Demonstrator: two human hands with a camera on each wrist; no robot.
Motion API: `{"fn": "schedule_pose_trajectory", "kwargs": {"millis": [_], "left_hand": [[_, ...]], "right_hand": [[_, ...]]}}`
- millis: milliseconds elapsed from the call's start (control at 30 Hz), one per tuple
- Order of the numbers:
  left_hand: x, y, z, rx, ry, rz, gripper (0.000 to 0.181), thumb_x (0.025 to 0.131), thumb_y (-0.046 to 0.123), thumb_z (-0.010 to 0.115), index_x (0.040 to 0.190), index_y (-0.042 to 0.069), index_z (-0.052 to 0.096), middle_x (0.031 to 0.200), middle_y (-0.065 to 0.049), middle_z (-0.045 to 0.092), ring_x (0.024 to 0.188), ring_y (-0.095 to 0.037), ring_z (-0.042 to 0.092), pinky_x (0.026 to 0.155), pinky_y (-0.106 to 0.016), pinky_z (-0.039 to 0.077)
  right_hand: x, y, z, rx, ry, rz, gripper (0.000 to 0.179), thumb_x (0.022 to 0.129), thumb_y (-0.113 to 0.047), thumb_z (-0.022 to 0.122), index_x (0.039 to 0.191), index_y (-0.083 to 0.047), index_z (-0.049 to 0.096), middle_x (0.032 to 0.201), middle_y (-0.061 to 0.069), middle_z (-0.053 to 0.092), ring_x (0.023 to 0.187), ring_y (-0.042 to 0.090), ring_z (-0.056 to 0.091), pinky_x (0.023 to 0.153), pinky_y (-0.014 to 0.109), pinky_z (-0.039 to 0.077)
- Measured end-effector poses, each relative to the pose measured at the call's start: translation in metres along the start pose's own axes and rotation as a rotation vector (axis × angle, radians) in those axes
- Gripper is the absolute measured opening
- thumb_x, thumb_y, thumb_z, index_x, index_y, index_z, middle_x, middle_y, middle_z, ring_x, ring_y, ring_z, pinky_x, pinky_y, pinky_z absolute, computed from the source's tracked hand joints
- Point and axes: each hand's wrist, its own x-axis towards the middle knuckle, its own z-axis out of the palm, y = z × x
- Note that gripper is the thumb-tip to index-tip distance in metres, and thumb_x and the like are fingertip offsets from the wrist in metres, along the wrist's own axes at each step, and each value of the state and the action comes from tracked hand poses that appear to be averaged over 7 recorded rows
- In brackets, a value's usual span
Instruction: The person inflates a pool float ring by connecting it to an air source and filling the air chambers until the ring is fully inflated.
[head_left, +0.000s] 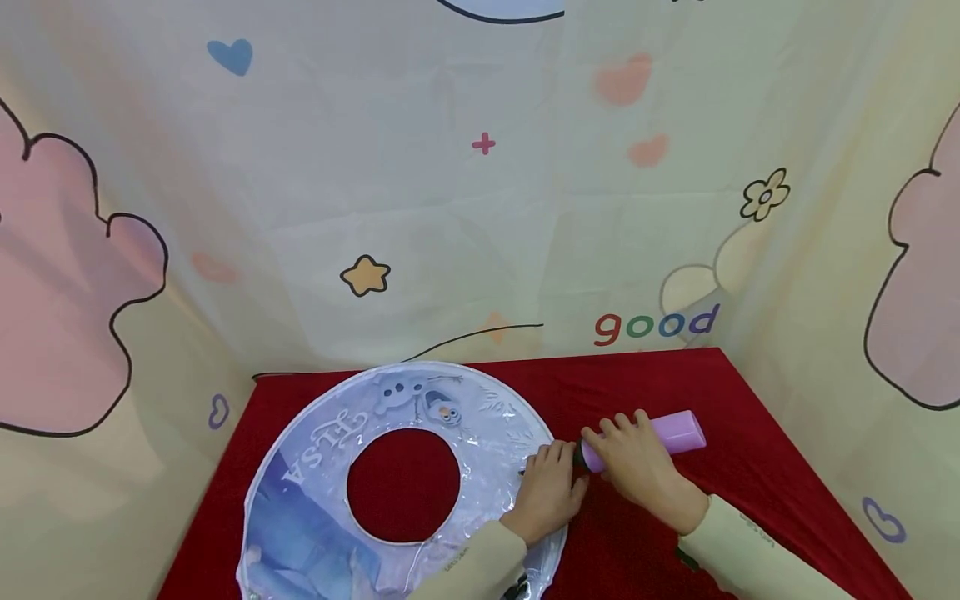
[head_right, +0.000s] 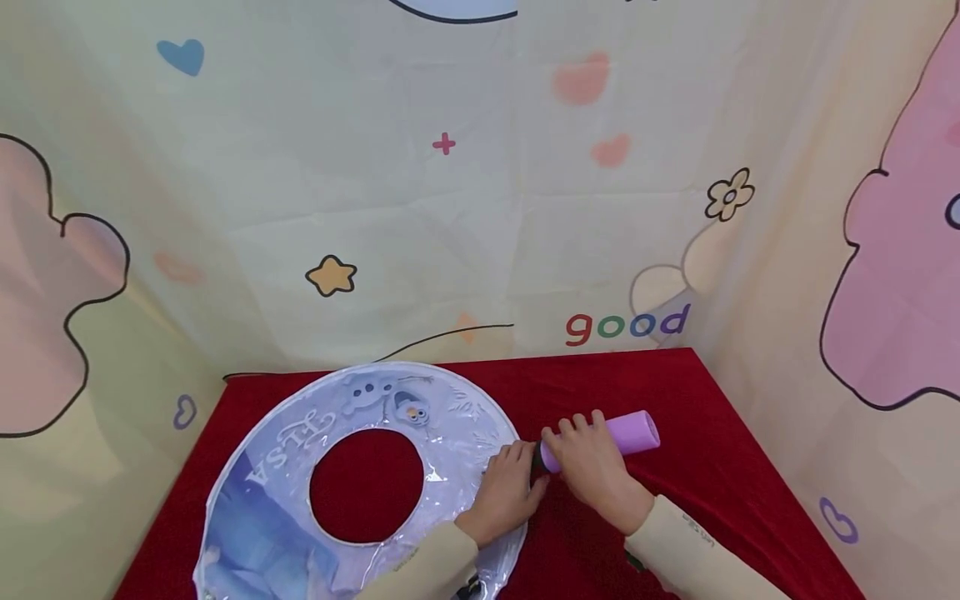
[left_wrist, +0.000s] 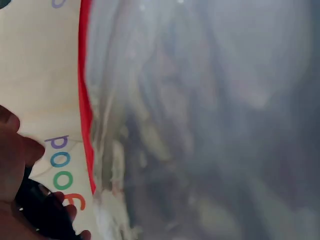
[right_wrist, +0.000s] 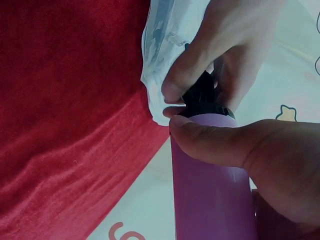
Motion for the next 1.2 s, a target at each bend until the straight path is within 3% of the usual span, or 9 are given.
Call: {"fn": "schedule_pose_trajectory", "kwargs": {"millis": [133,233,400,600,833,933,1100,1200], "left_hand": [[0.004,-0.001,0.006,0.024,0.112,0.027,0.019,0.09,0.023,0.062,0.105,0.012,0.06,0.094,0.0,0.06,0.086,-0.017,0.057,0.069,-0.029,0.045],[0.004,-0.002,0.009,0.019,0.156,0.048,0.015,0.088,0.02,0.064,0.1,0.012,0.06,0.088,0.0,0.058,0.079,-0.018,0.055,0.063,-0.027,0.042],[0.005,-0.003,0.011,-0.007,0.149,0.05,0.015,0.089,0.022,0.065,0.099,0.013,0.059,0.088,0.0,0.058,0.079,-0.018,0.054,0.064,-0.026,0.04],[0.008,-0.002,0.009,-0.051,0.113,0.049,0.011,0.092,0.024,0.061,0.095,0.015,0.056,0.086,0.001,0.056,0.079,-0.017,0.053,0.064,-0.025,0.038],[0.011,-0.006,0.004,-0.056,0.136,0.056,0.009,0.092,0.022,0.06,0.093,0.015,0.055,0.083,0.0,0.055,0.077,-0.018,0.053,0.064,-0.026,0.039],[0.011,-0.008,0.006,-0.066,0.135,0.062,0.01,0.093,0.023,0.06,0.093,0.014,0.055,0.083,0.0,0.054,0.077,-0.018,0.053,0.064,-0.026,0.039],[0.011,-0.01,0.009,-0.048,0.168,0.071,0.012,0.09,0.021,0.063,0.092,0.012,0.055,0.084,-0.001,0.055,0.078,-0.018,0.052,0.065,-0.026,0.039],[0.013,-0.01,0.009,-0.012,0.188,0.077,0.012,0.088,0.017,0.063,0.093,0.011,0.055,0.086,-0.002,0.054,0.077,-0.019,0.051,0.063,-0.026,0.038]], "right_hand": [[-0.001,0.003,0.0,0.001,0.023,0.022,0.067,0.054,-0.035,0.092,0.113,-0.015,0.068,0.099,0.012,0.07,0.09,0.032,0.065,0.08,0.051,0.048],[-0.003,0.007,0.001,-0.027,0.04,0.058,0.06,0.053,-0.032,0.091,0.106,-0.014,0.068,0.092,0.011,0.069,0.083,0.031,0.064,0.075,0.049,0.047],[-0.007,0.015,0.001,-0.05,0.051,0.055,0.045,0.059,-0.022,0.086,0.097,-0.013,0.064,0.085,0.01,0.067,0.076,0.029,0.063,0.07,0.046,0.046],[-0.013,0.037,-0.017,-0.06,-0.03,0.041,0.055,0.059,-0.028,0.089,0.106,-0.015,0.065,0.092,0.009,0.069,0.084,0.029,0.064,0.073,0.047,0.046],[-0.012,0.065,-0.036,-0.07,-0.021,0.078,0.048,0.057,-0.018,0.087,0.098,-0.011,0.062,0.087,0.012,0.066,0.082,0.033,0.063,0.073,0.049,0.046],[-0.011,0.06,-0.029,-0.11,0.035,0.038,0.044,0.059,-0.017,0.086,0.093,-0.009,0.059,0.082,0.012,0.064,0.077,0.032,0.061,0.07,0.046,0.046],[-0.002,0.026,-0.006,-0.22,0.186,-0.04,0.042,0.061,-0.018,0.086,0.083,-0.007,0.052,0.07,0.011,0.055,0.066,0.027,0.056,0.064,0.039,0.042],[0.003,0.016,0.0,-0.227,0.179,-0.047,0.043,0.06,-0.02,0.087,0.084,-0.007,0.053,0.072,0.011,0.056,0.067,0.026,0.056,0.066,0.04,0.043]]}}
